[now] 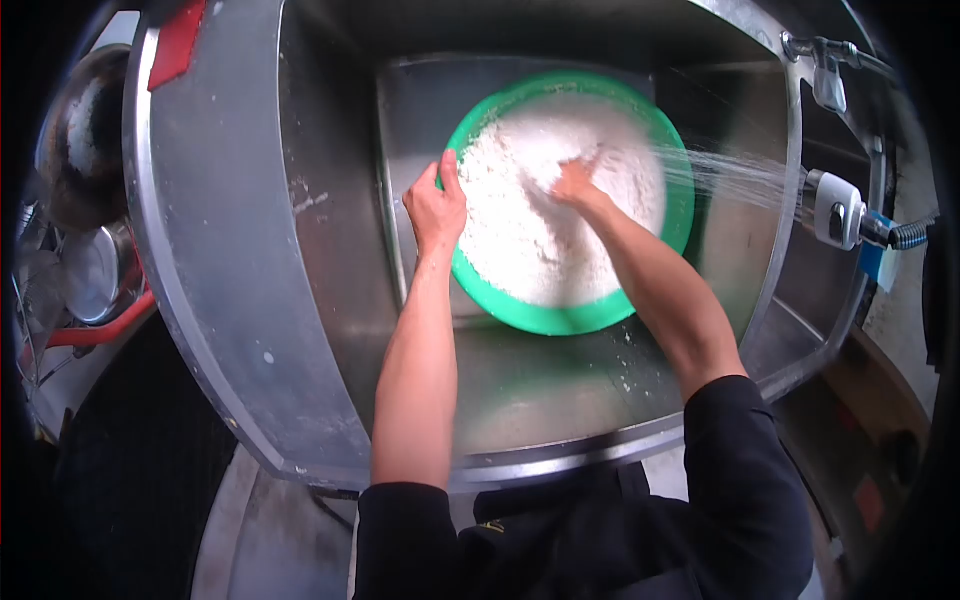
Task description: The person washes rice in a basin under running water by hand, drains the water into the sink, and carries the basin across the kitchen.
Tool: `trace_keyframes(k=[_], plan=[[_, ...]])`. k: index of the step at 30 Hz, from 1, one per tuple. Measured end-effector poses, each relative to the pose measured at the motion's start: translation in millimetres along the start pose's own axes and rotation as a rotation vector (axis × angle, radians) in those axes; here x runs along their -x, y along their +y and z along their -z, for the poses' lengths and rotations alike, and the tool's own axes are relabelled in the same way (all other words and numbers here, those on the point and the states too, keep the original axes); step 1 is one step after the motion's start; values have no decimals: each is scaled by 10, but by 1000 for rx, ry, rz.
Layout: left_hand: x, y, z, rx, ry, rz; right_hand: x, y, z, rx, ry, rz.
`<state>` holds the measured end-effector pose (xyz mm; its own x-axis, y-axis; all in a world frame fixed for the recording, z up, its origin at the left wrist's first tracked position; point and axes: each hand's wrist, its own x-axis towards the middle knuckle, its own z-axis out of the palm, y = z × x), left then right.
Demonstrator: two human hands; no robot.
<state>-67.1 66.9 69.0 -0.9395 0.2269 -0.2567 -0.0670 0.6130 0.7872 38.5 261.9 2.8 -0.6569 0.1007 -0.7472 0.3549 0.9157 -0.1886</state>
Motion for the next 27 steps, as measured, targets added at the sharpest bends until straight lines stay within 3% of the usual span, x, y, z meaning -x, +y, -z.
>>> trace_keyframes(k=[1, 3, 5, 6, 7, 9, 11, 13, 15, 18, 19, 20, 21, 23, 25, 27], plan=[[-27, 16, 20, 1, -10, 8, -50, -206, 124, -82, -133, -61], [-9, 33, 16, 4, 27, -7, 560, -350, -162, -277, 469, 177], [53, 69, 44, 51, 44, 34, 1184, -160, -74, -113, 321, 208], [111, 28, 50, 40, 51, 24, 1224, 9, -195, -83, 396, 228], [136, -10, 28, 32, 60, 6, 1218, 66, -19, -34, 333, 180], [164, -54, -23, 14, 88, -14, 806, 52, 528, 140, -390, -82], [199, -34, -68, -3, 123, -17, -250, 812, -744, 362, -386, 26], [230, -25, -78, 2, 150, -7, -192, 271, -466, -194, -104, -57], [221, 20, -60, 28, 165, -6, 147, -242, -321, -376, 180, -11], [257, 4, -66, 51, 147, 8, 1015, 35, -351, -79, 524, 247], [278, -10, -75, 30, 151, -2, 1097, 165, -59, 18, 256, 154], [299, -11, -99, 13, 166, -12, 1010, 307, -5, 100, 260, 93], [281, -18, -105, -7, 185, -28, 659, 375, 179, 97, -282, -26], [257, -53, -137, -25, 187, -16, -167, 1058, -1118, -384, -200, 90], [332, -37, -198, 2, 196, 3, -198, 578, -710, -454, -149, 120], [320, -40, -191, 51, 225, 0, 94, 21, 51, -208, -229, 243]])
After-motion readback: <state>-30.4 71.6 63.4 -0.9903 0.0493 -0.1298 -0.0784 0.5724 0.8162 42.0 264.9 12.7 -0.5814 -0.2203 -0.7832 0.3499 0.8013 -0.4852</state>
